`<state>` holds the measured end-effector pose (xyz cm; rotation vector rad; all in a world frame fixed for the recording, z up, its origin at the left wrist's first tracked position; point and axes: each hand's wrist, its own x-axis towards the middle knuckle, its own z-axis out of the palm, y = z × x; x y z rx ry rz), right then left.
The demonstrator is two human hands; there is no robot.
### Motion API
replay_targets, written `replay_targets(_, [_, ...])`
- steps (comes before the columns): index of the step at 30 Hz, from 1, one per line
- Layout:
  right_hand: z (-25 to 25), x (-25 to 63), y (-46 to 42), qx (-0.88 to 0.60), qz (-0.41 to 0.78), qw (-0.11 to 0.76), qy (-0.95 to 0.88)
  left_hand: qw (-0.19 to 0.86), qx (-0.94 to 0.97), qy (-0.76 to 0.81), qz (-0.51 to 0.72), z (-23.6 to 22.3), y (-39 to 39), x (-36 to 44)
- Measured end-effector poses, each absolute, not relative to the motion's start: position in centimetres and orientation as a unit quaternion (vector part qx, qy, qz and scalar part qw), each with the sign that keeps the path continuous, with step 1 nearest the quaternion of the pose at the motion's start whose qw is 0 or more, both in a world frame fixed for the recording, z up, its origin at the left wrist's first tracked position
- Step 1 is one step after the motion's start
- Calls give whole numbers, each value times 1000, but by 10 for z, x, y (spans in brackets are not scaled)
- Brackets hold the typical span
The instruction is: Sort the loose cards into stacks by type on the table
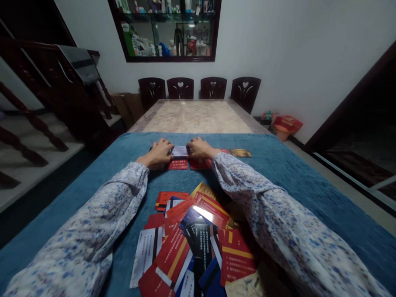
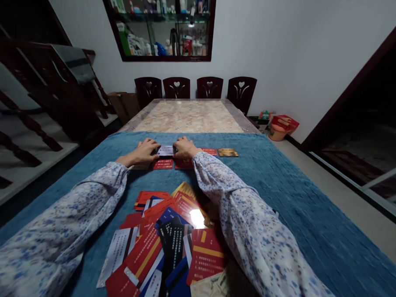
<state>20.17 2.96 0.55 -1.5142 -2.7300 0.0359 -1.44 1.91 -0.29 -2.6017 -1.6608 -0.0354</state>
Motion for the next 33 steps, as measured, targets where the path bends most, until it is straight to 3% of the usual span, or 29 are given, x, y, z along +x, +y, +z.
replay_targets(33, [-2,193,48,-483,10,-38,-875,5,-835,-545,72,-11,46,-15])
